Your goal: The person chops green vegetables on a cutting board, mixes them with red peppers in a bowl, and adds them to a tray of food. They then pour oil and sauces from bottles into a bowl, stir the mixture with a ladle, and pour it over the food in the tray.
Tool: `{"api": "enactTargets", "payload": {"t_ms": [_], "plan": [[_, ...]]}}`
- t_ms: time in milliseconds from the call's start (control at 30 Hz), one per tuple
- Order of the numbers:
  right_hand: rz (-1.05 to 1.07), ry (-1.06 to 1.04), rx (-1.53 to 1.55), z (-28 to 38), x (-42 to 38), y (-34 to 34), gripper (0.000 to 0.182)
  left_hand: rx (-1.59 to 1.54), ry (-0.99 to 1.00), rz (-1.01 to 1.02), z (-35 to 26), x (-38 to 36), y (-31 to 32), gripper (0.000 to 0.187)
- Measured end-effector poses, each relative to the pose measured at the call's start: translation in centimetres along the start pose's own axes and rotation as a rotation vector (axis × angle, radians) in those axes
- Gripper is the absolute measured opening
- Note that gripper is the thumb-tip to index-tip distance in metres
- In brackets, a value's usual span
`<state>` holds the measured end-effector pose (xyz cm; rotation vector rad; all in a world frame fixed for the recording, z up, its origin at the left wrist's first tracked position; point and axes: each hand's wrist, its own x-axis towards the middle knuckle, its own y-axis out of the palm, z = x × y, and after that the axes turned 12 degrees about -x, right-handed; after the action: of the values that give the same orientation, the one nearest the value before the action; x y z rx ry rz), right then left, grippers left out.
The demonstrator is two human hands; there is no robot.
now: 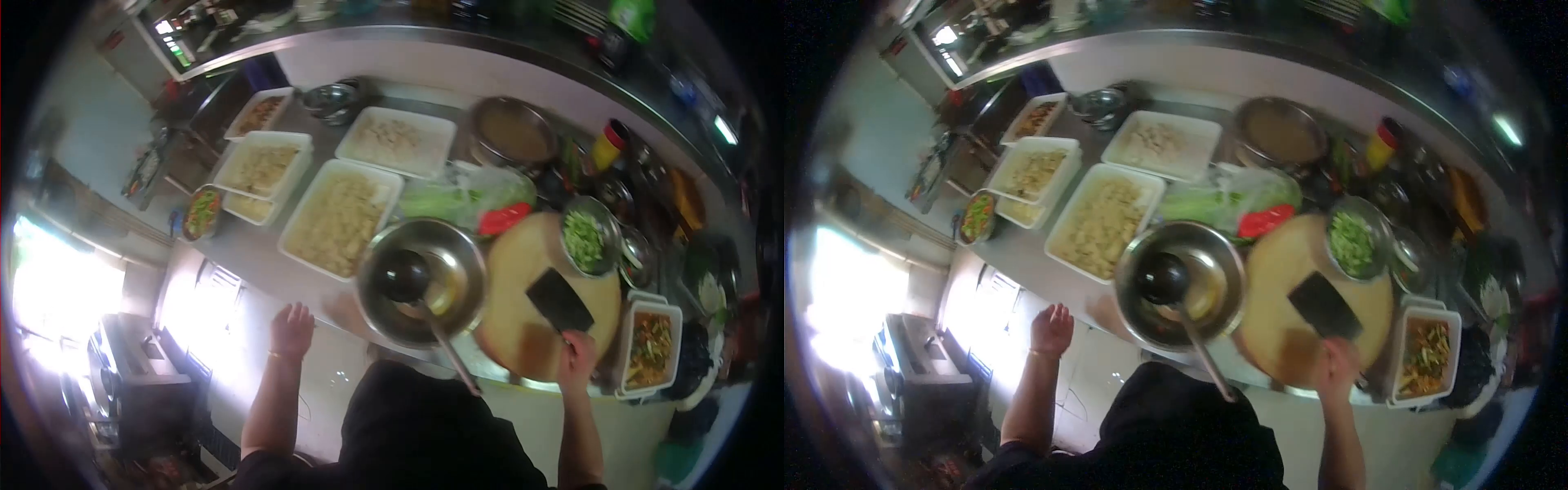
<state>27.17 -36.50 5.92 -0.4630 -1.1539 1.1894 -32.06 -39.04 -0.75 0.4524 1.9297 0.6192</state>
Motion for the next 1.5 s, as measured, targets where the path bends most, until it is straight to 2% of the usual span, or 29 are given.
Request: {"api": "enactTargets", "payload": {"t_ms": [133,200,233,333,400,433,500,600,633,733,900,1000,1100,1167,1267,1367,1467,1500], "plan": [[-0.142,0.137,-0.002,4.4,0.3,1.5,0.022,-0.112,0.174,0.103,-13.0,9.8,1.2,0.039],[-0.164,0.150,-0.010,7.9,1.7,2.3,0.025,-0.169,0.266,0.107,-19.3,16.1,4.3,0.042],[-0.146,0.266,0.076,10.1,2.4,2.8,0.027,-0.192,0.301,0.086,-22.0,18.8,4.9,0.043],[-0.111,0.303,0.234,18.5,6.7,4.7,0.026,-0.202,0.391,-0.053,-28.0,24.3,5.3,0.045],[-0.049,0.049,0.046,24.2,10.3,5.1,0.025,-0.139,0.441,-0.180,-30.7,27.3,7.5,0.043],[-0.013,-0.075,-0.052,26.8,11.8,5.1,0.025,-0.128,0.443,-0.181,-31.4,27.5,8.4,0.038],[0.043,-0.158,-0.098,31.6,14.0,5.1,0.024,-0.099,0.446,-0.198,-32.2,27.1,8.8,0.028],[0.116,-0.230,-0.125,34.7,15.0,6.6,0.023,-0.084,0.603,-0.179,-33.0,28.3,8.1,0.017],[0.133,-0.251,-0.123,35.3,15.4,7.5,0.023,-0.136,0.624,-0.204,-33.2,27.5,8.0,0.017],[0.215,-0.277,-0.122,36.9,15.1,10.1,0.022,-0.001,0.631,-0.293,-34.2,25.5,3.9,0.025],[0.253,-0.493,-0.045,41.6,15.5,15.4,0.026,0.205,0.630,-0.114,-31.9,13.5,-1.7,0.029],[0.282,-0.579,0.102,46.0,16.6,19.2,0.031,0.297,0.539,0.007,-28.8,8.6,-3.9,0.032],[0.327,-0.691,0.156,50.1,17.9,21.7,0.046,0.337,0.375,0.226,-24.3,4.6,-1.2,0.032],[0.334,-0.698,0.041,51.5,18.5,22.3,0.057,0.352,0.248,0.367,-20.6,3.1,0.7,0.031],[0.384,-0.478,-0.169,49.5,18.8,21.5,0.060,0.401,0.056,0.563,-14.5,1.3,3.6,0.030],[0.398,-0.377,-0.368,45.5,17.0,18.3,0.060,0.396,-0.080,0.730,-8.2,-1.4,7.0,0.033],[0.324,-0.323,-0.320,41.4,14.0,14.3,0.048,0.424,-0.207,0.821,-3.1,-3.5,8.2,0.037],[0.288,-0.318,-0.331,39.7,13.0,13.0,0.037,0.450,-0.246,0.852,-1.4,-3.4,7.9,0.039]]}}
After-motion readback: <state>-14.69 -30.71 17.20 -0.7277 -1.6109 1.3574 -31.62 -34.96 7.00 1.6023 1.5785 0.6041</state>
